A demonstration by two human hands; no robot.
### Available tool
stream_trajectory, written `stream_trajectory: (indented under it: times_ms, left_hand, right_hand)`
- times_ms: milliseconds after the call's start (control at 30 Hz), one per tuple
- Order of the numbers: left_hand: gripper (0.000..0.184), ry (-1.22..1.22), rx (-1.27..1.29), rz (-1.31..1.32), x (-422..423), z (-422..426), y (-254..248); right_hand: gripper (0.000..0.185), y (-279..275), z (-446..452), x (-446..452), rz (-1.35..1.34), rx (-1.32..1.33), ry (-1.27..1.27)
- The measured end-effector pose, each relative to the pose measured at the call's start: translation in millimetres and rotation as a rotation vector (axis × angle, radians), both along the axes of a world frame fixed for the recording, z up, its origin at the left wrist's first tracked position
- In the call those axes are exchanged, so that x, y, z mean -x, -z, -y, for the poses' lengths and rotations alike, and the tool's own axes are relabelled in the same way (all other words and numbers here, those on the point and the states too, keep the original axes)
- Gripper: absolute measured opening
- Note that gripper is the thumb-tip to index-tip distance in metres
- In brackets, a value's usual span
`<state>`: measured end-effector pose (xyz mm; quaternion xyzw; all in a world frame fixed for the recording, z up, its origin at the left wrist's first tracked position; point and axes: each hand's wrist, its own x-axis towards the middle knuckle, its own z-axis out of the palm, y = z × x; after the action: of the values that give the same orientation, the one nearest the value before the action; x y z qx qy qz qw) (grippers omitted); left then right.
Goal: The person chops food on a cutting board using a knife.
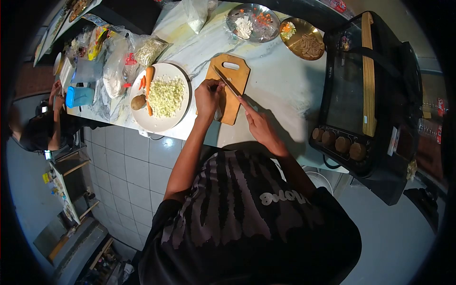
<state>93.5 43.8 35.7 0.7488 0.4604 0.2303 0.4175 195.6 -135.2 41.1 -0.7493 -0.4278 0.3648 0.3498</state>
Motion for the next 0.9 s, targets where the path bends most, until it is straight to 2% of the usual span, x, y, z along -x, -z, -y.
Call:
stream_trajectory:
  times_ms: [67,200,267,300,367,433,467,567,633,700,900]
  left_hand:
    - [0.016,-0.003,0.022,-0.014,0,-1,-1]
    - [0.017,-0.010,0.020,-0.049,0,-3,1]
    - [0.017,0.008,-0.036,-0.056,1,-4,1]
    - [0.018,0.003,-0.037,-0.070,2,-4,4]
    - [0.020,0.000,-0.044,-0.079,2,-3,0]
    - [0.018,0.128,-0.137,-0.185,2,1,-11]
    - [0.020,0.171,-0.262,-0.106,6,2,0]
    - [0.018,0.203,-0.360,-0.037,10,4,6]
    - [0.017,0.177,-0.306,-0.029,6,3,0]
    - [0.018,0.095,-0.117,-0.040,4,2,-3]
    - [0.017,0.005,-0.052,-0.036,4,2,-2]
  right_hand:
    - [0.057,10,1,0,-0.014,-0.201,0.015]
    - [0.060,-3,1,-7,0.033,-0.136,-0.016]
    - [0.064,-20,-3,-14,0.138,0.169,-0.102]
    - [0.064,-12,-1,-14,0.139,0.161,-0.099]
    - [0.066,11,2,-14,0.370,-0.030,-0.086]
    - [0.066,7,0,-11,0.355,-0.030,-0.073]
    - [0.065,6,-1,-10,0.334,-0.023,-0.060]
    - [0.064,8,1,-9,0.191,-0.057,-0.022]
    - [0.064,5,0,-9,0.162,-0.086,-0.002]
    - [0.063,2,1,-5,0.123,-0.110,0.013]
    - [0.062,-7,-1,-2,0.095,-0.011,-0.032]
